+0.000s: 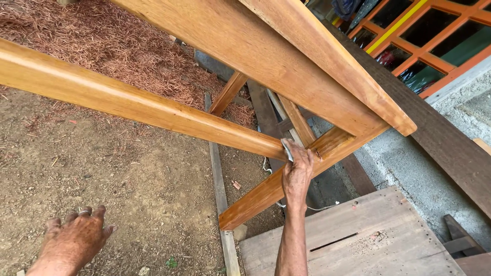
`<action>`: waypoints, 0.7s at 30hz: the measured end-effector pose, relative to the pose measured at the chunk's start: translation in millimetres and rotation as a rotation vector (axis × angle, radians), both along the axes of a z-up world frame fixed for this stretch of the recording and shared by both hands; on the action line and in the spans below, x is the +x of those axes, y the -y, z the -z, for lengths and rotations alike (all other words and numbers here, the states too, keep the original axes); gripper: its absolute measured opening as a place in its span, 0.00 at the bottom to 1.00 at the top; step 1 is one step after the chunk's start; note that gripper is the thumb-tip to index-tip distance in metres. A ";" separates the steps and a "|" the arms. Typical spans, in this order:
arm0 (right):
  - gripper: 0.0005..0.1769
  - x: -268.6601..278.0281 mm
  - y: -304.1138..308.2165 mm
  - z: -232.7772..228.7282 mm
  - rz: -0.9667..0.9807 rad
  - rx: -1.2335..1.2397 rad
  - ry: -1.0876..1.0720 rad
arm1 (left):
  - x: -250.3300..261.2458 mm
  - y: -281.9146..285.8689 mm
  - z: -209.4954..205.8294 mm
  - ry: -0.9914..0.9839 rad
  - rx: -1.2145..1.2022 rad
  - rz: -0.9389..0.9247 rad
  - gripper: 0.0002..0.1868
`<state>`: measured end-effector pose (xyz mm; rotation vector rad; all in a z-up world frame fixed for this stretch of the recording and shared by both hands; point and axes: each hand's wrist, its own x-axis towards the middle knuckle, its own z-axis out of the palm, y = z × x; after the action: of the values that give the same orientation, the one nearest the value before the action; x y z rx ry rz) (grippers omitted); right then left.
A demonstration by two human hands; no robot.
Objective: Sanding a wooden table frame using a sanding block.
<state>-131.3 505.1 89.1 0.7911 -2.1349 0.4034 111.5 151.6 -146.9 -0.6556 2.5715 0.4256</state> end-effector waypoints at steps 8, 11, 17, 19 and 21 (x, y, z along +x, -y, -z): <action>0.31 6.6 4.6 1.0 0.059 0.025 0.010 | 2.9 -0.6 -4.6 -0.039 0.070 0.008 0.36; 0.32 13.6 25.6 5.5 0.061 0.032 -0.022 | 1.0 -2.2 -1.5 -0.029 0.078 0.022 0.35; 0.33 24.2 13.7 -2.8 -0.030 0.011 0.036 | 1.4 -5.8 -7.6 -0.083 0.121 0.014 0.34; 0.32 17.5 11.3 -0.1 -0.031 -0.009 0.050 | 7.5 -1.8 -13.5 -0.093 0.136 -0.030 0.33; 0.27 12.2 12.5 5.6 0.058 -0.040 0.039 | 12.1 -0.7 -19.3 -0.054 0.081 -0.005 0.34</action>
<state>-119.1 492.6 83.5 0.7017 -2.1739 0.4327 123.6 152.3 -127.6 -0.6304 2.5882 0.5530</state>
